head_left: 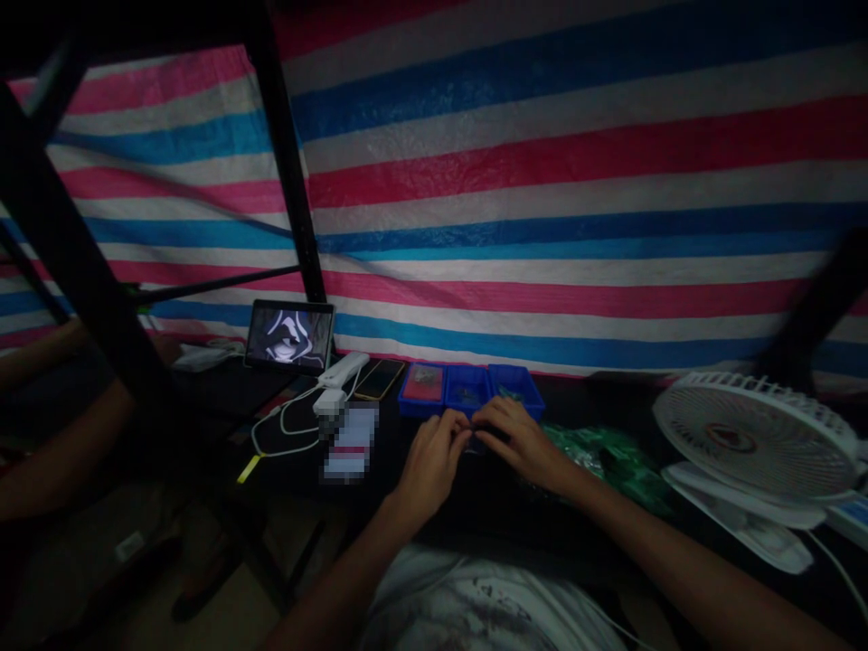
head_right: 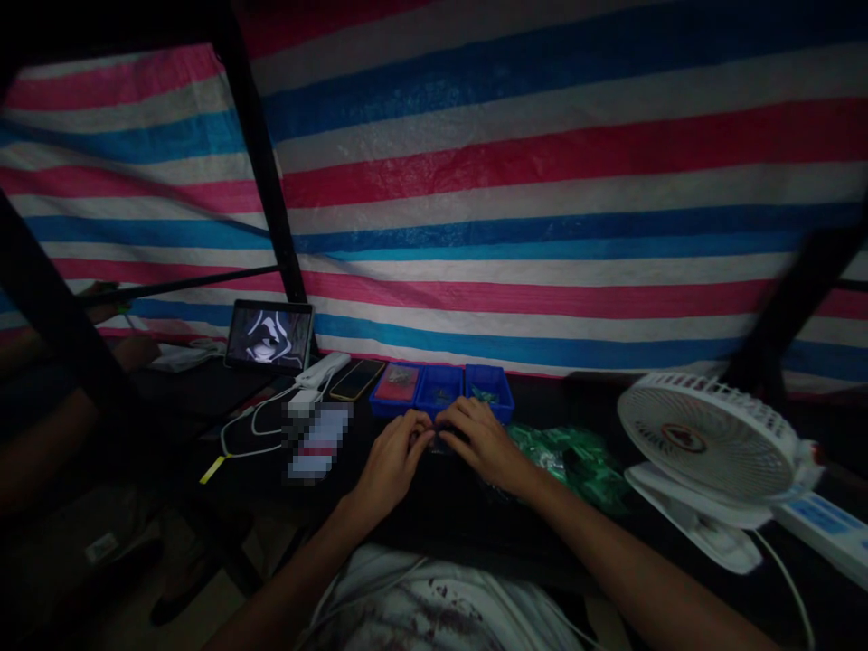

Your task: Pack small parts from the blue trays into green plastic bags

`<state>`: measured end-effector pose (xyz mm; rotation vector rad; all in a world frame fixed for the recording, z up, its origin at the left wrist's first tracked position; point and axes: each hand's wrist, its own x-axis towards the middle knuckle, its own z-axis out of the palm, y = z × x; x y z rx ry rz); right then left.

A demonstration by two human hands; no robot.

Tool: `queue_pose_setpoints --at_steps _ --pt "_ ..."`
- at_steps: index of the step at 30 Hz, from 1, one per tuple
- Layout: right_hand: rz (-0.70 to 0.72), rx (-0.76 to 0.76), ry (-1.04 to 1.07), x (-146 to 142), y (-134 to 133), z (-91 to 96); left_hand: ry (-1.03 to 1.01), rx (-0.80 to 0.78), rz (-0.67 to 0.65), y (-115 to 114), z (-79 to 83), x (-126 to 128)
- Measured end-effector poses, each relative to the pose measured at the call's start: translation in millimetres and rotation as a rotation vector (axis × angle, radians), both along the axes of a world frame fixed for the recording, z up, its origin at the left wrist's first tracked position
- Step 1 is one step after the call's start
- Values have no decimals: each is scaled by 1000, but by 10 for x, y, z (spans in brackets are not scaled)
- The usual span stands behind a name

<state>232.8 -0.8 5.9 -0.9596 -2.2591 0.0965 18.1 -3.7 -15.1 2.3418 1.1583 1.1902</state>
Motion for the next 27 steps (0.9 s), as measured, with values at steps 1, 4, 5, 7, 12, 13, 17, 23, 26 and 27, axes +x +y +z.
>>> queue_pose_setpoints --at_steps 1,4,5,7,12,13,17,23,26,27 --pt "-3 -2 -5 -4 -2 7 -8 6 -6 -4 6 5" --pt "-17 -5 11 -15 -4 20 -56 3 -27 -8 35 23" --pt "-21 -8 24 -19 -5 20 -78 -7 -32 -5 46 28" --pt "-21 -28 48 -29 -7 13 -123 -35 -39 4 65 35" --pt "-33 -113 88 -72 -24 -13 -222 -108 -35 21 100 45" --pt "-32 -116 92 -79 -28 -16 -223 -123 -39 18 109 46" --pt "-26 -131 107 -96 -47 -14 -239 -163 -27 -10 161 44" --pt "-18 -131 103 -108 -91 36 -213 -180 12 -8 178 44" --pt "-26 -147 96 -111 -96 53 -196 -177 -8 24 129 47" --pt "-29 -151 104 -110 -93 54 -191 -189 -15 36 115 47"
